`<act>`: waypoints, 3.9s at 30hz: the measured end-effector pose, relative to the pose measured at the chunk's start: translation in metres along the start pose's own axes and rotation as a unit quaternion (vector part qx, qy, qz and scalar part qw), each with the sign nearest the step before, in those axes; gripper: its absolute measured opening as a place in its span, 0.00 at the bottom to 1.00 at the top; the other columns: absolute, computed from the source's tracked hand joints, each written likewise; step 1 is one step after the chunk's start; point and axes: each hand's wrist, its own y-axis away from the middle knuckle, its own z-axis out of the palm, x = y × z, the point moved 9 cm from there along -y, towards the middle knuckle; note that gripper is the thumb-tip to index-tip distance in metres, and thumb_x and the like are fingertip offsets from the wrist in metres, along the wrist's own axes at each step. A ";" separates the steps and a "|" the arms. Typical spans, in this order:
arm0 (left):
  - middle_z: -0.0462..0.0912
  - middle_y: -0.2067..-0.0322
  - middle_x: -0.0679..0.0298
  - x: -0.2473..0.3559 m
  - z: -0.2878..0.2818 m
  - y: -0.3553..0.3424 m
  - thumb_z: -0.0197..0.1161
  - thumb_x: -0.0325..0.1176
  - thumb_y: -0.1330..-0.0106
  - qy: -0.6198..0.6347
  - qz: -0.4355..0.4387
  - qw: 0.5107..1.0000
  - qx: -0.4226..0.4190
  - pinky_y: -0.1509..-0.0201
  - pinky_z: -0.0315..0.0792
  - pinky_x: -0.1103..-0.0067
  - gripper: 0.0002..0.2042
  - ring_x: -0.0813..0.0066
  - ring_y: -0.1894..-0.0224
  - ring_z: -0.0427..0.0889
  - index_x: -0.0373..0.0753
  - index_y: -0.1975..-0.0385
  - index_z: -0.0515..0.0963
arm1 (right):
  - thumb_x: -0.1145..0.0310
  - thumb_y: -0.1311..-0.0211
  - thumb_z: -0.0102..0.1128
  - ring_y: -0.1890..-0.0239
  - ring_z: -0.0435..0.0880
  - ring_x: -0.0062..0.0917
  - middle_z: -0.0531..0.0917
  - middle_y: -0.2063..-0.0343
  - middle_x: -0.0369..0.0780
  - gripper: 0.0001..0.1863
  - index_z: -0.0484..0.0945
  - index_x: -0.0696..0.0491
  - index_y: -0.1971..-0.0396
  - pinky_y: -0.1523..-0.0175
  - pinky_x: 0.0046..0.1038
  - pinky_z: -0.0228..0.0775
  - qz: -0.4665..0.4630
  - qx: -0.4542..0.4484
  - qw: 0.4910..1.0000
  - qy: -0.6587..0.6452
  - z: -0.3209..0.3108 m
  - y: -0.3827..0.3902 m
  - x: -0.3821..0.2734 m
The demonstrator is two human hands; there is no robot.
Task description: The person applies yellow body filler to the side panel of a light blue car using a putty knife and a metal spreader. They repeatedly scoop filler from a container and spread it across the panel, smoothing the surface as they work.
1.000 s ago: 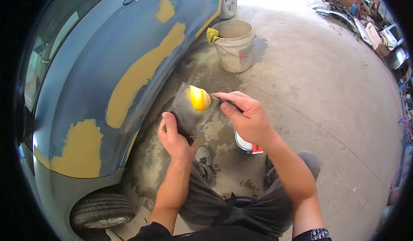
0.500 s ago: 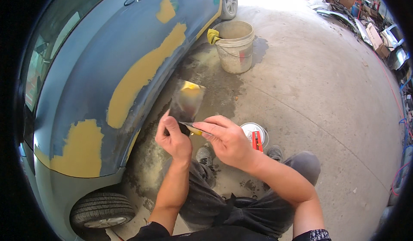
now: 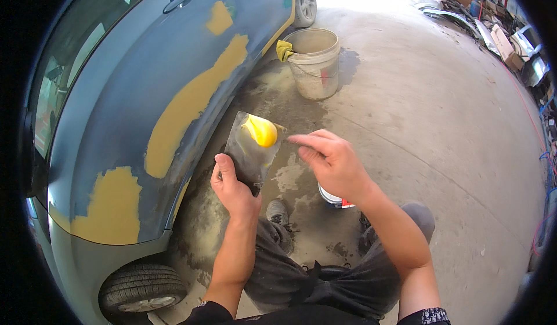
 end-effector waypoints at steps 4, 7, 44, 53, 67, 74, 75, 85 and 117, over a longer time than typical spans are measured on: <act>0.80 0.73 0.66 0.009 0.001 0.009 0.57 0.39 0.30 -0.131 0.071 0.989 0.002 0.65 0.69 0.82 0.17 0.81 0.70 0.75 0.27 0.66 0.79 | 0.79 0.42 0.58 0.63 0.79 0.31 0.79 0.63 0.43 0.14 0.80 0.57 0.55 0.57 0.26 0.71 -0.111 0.165 0.979 0.038 -0.016 0.011 -0.025; 0.82 0.71 0.60 0.024 0.026 0.028 0.56 0.34 0.30 -0.178 0.218 0.956 -0.088 0.62 0.70 0.82 0.14 0.78 0.68 0.77 0.26 0.61 0.79 | 0.82 0.46 0.59 0.59 0.79 0.31 0.79 0.60 0.44 0.17 0.80 0.57 0.55 0.55 0.25 0.72 -0.190 0.155 0.966 0.087 0.005 0.025 -0.040; 0.82 0.69 0.64 0.035 -0.002 0.010 0.54 0.38 0.29 -0.109 0.219 0.970 -0.003 0.63 0.68 0.86 0.16 0.83 0.68 0.75 0.27 0.59 0.79 | 0.74 0.35 0.54 0.57 0.79 0.29 0.80 0.57 0.40 0.14 0.77 0.54 0.50 0.52 0.29 0.72 0.065 0.039 0.985 -0.158 0.015 0.007 0.000; 0.70 0.77 0.75 -0.010 0.010 0.005 0.56 0.42 0.29 0.009 -0.005 0.999 -0.052 0.70 0.58 0.86 0.19 0.87 0.72 0.64 0.32 0.78 0.73 | 0.73 0.32 0.53 0.62 0.75 0.18 0.79 0.62 0.35 0.14 0.77 0.57 0.49 0.55 0.20 0.67 0.037 0.021 0.972 -0.233 -0.010 -0.003 0.011; 0.83 0.68 0.54 0.026 0.030 0.031 0.55 0.33 0.30 -0.188 0.238 0.948 -0.097 0.62 0.72 0.80 0.14 0.73 0.66 0.80 0.25 0.63 0.79 | 0.78 0.41 0.58 0.59 0.80 0.31 0.79 0.59 0.43 0.15 0.79 0.57 0.53 0.56 0.25 0.72 -0.190 0.134 0.971 0.048 0.009 0.027 -0.044; 0.82 0.69 0.61 0.038 0.011 0.016 0.54 0.38 0.29 -0.159 0.263 0.951 -0.029 0.65 0.70 0.83 0.16 0.79 0.69 0.77 0.27 0.61 0.79 | 0.78 0.40 0.57 0.60 0.79 0.28 0.80 0.59 0.41 0.14 0.80 0.56 0.54 0.54 0.26 0.72 -0.096 0.025 0.991 -0.091 0.014 0.012 -0.020; 0.82 0.70 0.62 0.043 0.011 0.017 0.54 0.39 0.29 -0.163 0.285 0.944 -0.022 0.67 0.69 0.84 0.17 0.80 0.70 0.76 0.27 0.61 0.79 | 0.78 0.39 0.57 0.60 0.79 0.27 0.80 0.59 0.40 0.14 0.79 0.56 0.53 0.54 0.26 0.72 -0.024 0.017 0.992 -0.124 0.012 0.005 -0.009; 0.71 0.77 0.74 -0.007 0.010 0.008 0.56 0.43 0.29 0.006 0.001 0.999 -0.047 0.70 0.58 0.86 0.20 0.87 0.73 0.64 0.31 0.76 0.74 | 0.70 0.31 0.51 0.66 0.75 0.15 0.79 0.68 0.31 0.13 0.77 0.55 0.50 0.61 0.24 0.69 0.029 -0.016 0.989 -0.144 -0.011 -0.002 0.002; 0.71 0.76 0.75 -0.009 0.007 0.006 0.56 0.43 0.29 0.027 -0.017 0.999 -0.025 0.68 0.60 0.86 0.20 0.87 0.71 0.65 0.30 0.76 0.74 | 0.72 0.32 0.52 0.67 0.70 0.16 0.75 0.67 0.32 0.14 0.77 0.57 0.49 0.58 0.19 0.63 0.086 -0.019 0.979 -0.185 0.000 -0.003 0.007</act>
